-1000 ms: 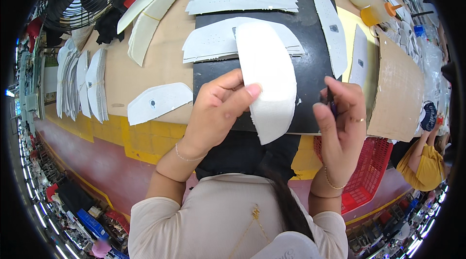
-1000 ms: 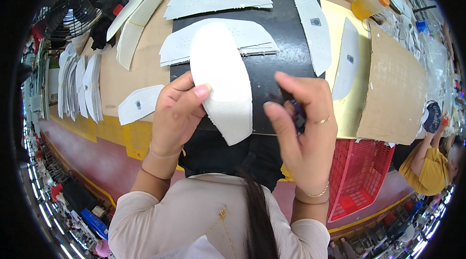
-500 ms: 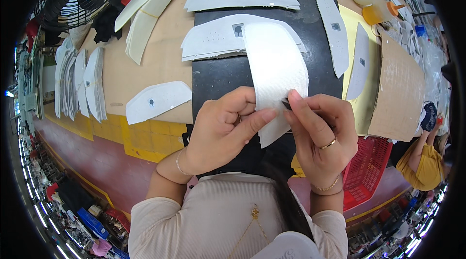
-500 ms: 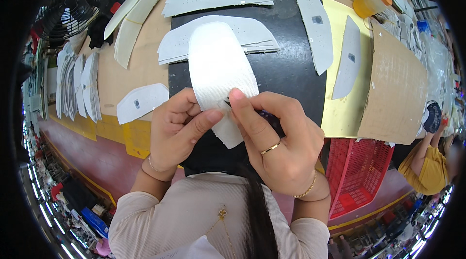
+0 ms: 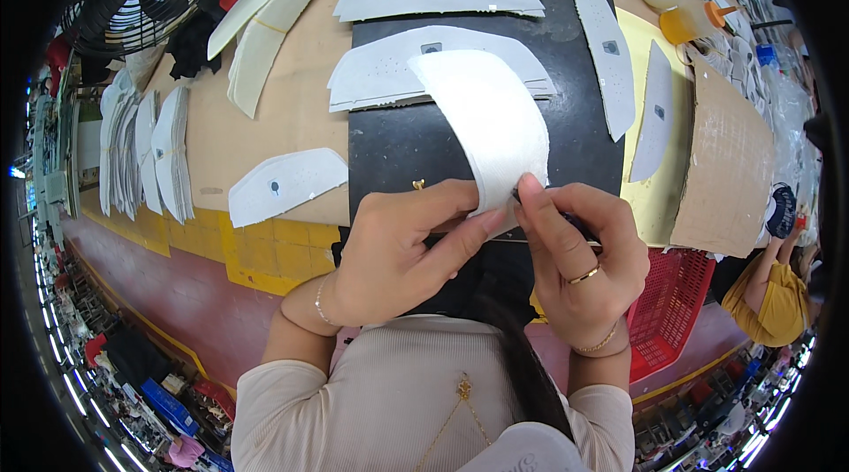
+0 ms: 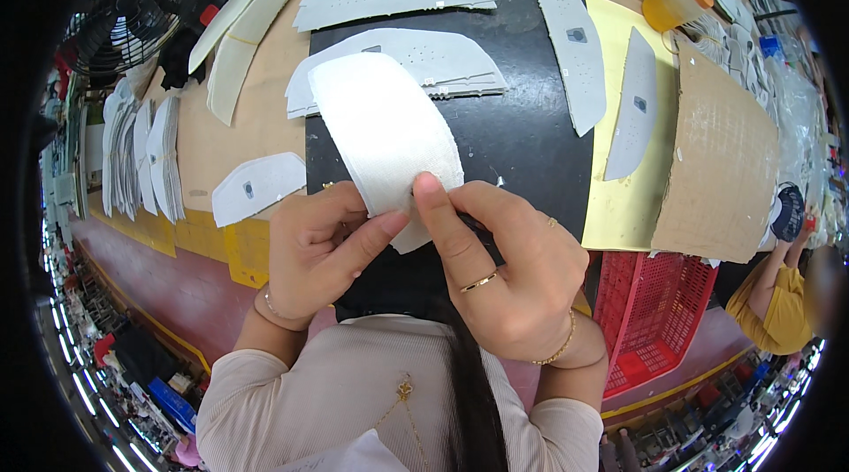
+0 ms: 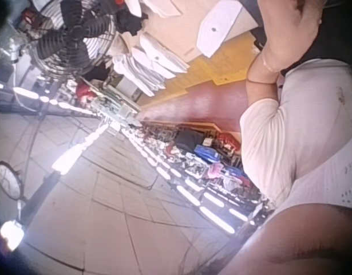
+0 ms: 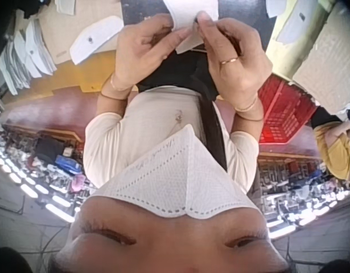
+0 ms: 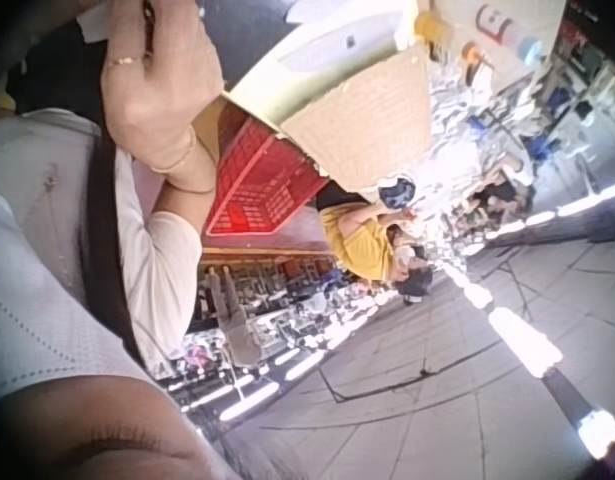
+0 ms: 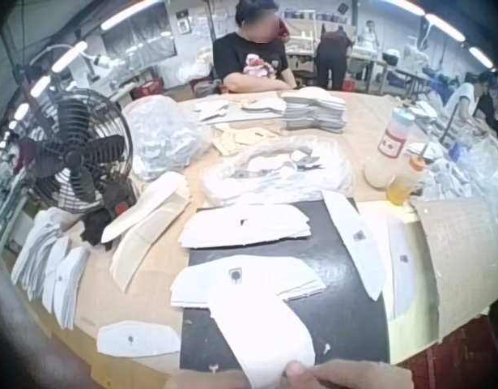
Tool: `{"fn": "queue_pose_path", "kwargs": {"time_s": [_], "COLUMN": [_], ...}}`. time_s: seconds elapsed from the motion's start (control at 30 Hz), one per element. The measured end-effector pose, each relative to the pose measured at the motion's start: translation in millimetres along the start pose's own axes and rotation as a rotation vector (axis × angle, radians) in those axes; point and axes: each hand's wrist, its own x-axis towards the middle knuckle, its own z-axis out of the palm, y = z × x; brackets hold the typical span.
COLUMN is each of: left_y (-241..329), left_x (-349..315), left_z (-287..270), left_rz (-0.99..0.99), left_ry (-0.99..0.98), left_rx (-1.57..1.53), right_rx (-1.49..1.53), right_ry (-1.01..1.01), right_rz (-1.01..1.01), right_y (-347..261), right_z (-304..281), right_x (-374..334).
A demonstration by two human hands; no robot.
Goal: The person trims the edges of white fabric pieces using small scissors. They repeatedly pick up a piece, trim along the perimeter, and place it back on the table. The person also flips and repositions the pieces to access different edges.
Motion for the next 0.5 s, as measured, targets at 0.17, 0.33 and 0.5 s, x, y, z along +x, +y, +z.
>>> {"fn": "queue_pose_path", "kwargs": {"time_s": [0.17, 0.33, 0.5], "left_y": [4.6, -4.8, -4.5], "left_x": [3.5, -1.1, -0.3], "left_z": [-6.7, 3.6, 7.2], "left_rz": [0.043, -0.207, -0.204], "left_ry": [-0.092, -0.042, -0.01], "left_rx": [0.063, -0.414, -0.572], "right_rx": [-0.001, 0.158, 0.128], "right_ry": [0.068, 0.115, 0.07], "right_rz": [-0.125, -0.016, 0.091], "right_y": [10.9, 9.4, 0.9], "right_z": [3.6, 4.9, -2.7], "right_x": [-3.0, -4.6, -1.8]}}
